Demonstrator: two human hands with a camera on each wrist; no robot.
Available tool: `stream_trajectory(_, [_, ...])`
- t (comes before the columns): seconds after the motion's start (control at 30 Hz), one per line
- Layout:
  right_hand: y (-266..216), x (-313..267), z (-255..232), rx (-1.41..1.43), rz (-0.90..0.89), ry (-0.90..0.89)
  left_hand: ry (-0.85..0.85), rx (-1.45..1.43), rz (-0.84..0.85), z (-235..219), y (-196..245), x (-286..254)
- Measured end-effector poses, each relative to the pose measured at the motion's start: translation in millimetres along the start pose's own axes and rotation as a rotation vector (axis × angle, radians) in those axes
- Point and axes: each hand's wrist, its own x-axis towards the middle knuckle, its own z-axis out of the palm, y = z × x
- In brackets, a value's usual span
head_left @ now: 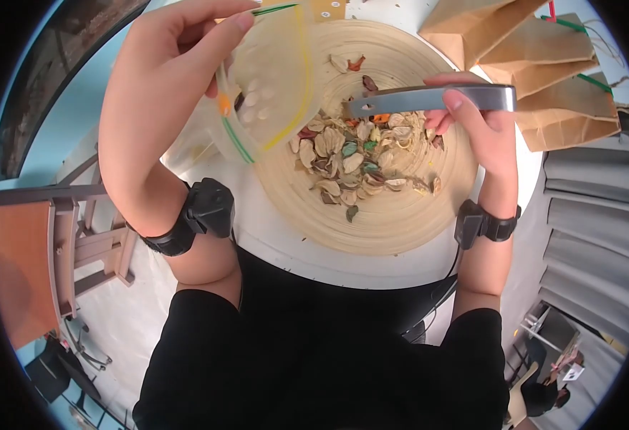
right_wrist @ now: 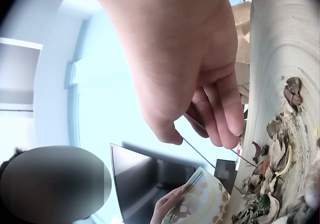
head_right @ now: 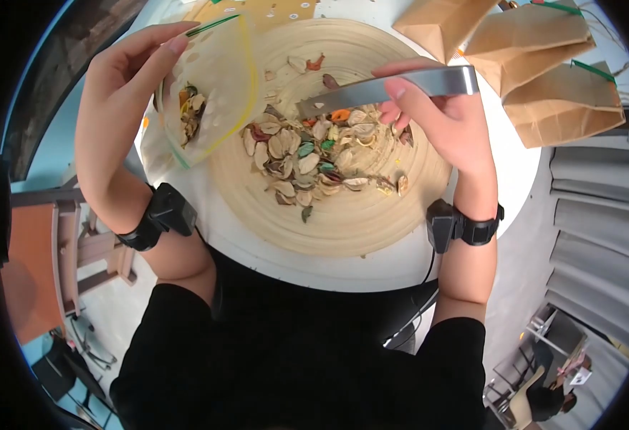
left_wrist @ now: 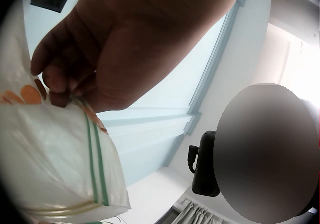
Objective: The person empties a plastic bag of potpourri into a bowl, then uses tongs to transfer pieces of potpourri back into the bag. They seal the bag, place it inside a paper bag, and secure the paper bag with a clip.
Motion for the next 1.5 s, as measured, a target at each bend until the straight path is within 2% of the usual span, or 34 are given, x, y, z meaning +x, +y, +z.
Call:
stream_trajectory(0.2, [-9.3, -6.3, 6.8, -0.005, 0.034, 0.042, 0.017, -0.063, -0.011, 4.4, -0.8, -3.0])
stream_trajectory(0.27, [-9.3, -6.0, 5.6, -0.011, 0.015, 0.042, -0.064, -0.046, -0.035, 2.7, 2.5, -3.3])
stream_trajectory(0.37, [-9.5, -6.9, 3.0, -0.01, -0.051, 0.111, -0.102, -0.001, -0.038, 4.1, 6.9, -5.5])
stream_trajectory(0.47, [-14.1, -8.0, -2.9, 0.086, -0.215, 0.104, -0.096, 0.005, -0.042, 11.2, 10.6, -6.4])
stream_trajectory(0.57, [-21.3, -12.7, 23.1, 0.113, -0.316, 0.173, -0.074, 0.019, -0.036, 13.4, 11.0, -6.4])
stream_trajectory(0.7, [-17.0, -10.2, 3.8, 0.03, -0.363, 0.154, -0.032, -0.026, -0.036, 7.6, 1.1, -3.6])
stream_trajectory(0.77, [-12.5, -6.2, -15.9, 0.054, -0.258, 0.306, 0.007, -0.001, -0.03, 6.5, 2.6, -3.8])
stream_trajectory(0.83, [-10.1, -1.4, -30.3, -0.052, -0.134, 0.344, 0.026, 0.006, -0.022, 5.2, 2.7, -4.4])
stream_trajectory(0.93, [10.4, 7.4, -49.3, -0.077, -0.04, 0.357, 0.015, -0.008, -0.025, 8.1, 3.1, -3.6])
stream_trajectory(1.03, [22.3, 9.4, -58.4, 0.036, 0.109, 0.233, -0.001, -0.015, -0.049, 10.3, 5.5, -2.9])
stream_trajectory(1.2, [18.0, 10.4, -43.3, 0.181, 0.219, 0.006, -0.01, 0.001, -0.024, 8.1, 2.1, -2.5])
stream_trajectory(1.5, [9.1, 6.9, -18.6, 0.129, 0.165, -0.067, -0.025, 0.007, -0.018, 8.3, 3.3, -4.5])
